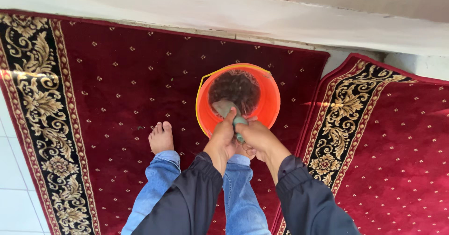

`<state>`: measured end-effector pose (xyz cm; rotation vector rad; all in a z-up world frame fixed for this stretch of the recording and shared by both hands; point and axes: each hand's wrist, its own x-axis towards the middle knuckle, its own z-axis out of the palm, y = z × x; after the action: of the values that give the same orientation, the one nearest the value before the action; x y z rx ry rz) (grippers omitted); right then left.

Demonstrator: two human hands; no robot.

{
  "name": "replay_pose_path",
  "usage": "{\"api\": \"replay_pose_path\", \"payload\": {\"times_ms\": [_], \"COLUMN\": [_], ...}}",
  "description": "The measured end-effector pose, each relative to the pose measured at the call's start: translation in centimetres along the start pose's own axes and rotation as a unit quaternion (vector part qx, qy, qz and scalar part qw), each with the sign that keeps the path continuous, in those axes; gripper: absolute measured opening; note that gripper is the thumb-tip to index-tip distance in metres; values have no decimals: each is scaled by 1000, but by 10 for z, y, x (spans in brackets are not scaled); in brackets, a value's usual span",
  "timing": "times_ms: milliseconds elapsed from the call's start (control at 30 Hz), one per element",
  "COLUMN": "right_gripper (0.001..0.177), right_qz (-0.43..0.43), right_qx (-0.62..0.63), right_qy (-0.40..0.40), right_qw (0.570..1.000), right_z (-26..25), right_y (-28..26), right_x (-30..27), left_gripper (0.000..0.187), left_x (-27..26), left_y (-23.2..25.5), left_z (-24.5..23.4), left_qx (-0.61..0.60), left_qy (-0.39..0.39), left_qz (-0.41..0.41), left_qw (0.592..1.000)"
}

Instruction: The person cleans a window sill and the glass pane using a spray bottle and a cloth. They repeatedly spray the surfaces and wipe them down, occasionally dipping the cloth into a bucket of water to rinse it.

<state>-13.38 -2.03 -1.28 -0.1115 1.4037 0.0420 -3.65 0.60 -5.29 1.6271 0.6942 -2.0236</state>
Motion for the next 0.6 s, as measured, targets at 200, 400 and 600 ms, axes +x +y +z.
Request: {"api": "replay_pose_path", "payload": {"times_ms": [200, 400, 600], "right_gripper": [11, 13, 14], "right_qz": [68, 116, 111], "right_qx": [131, 191, 213], "right_qy": [-33, -17, -34], "right_qw": [988, 975, 970], "right_z": [4, 9, 4], "right_y": [-7, -11, -3], "right_x": [-1, 0, 6], "left_gripper": [42, 47, 48], "left_x": [-9, 0, 11], "left_y": [11, 7, 4], "left_z": [9, 6, 5], "left_qx": [-67, -79, -31], "left_qy": [-39, -61, -3], "left_qz": [-47, -40, -46], "left_qw": [996, 994, 998]}}
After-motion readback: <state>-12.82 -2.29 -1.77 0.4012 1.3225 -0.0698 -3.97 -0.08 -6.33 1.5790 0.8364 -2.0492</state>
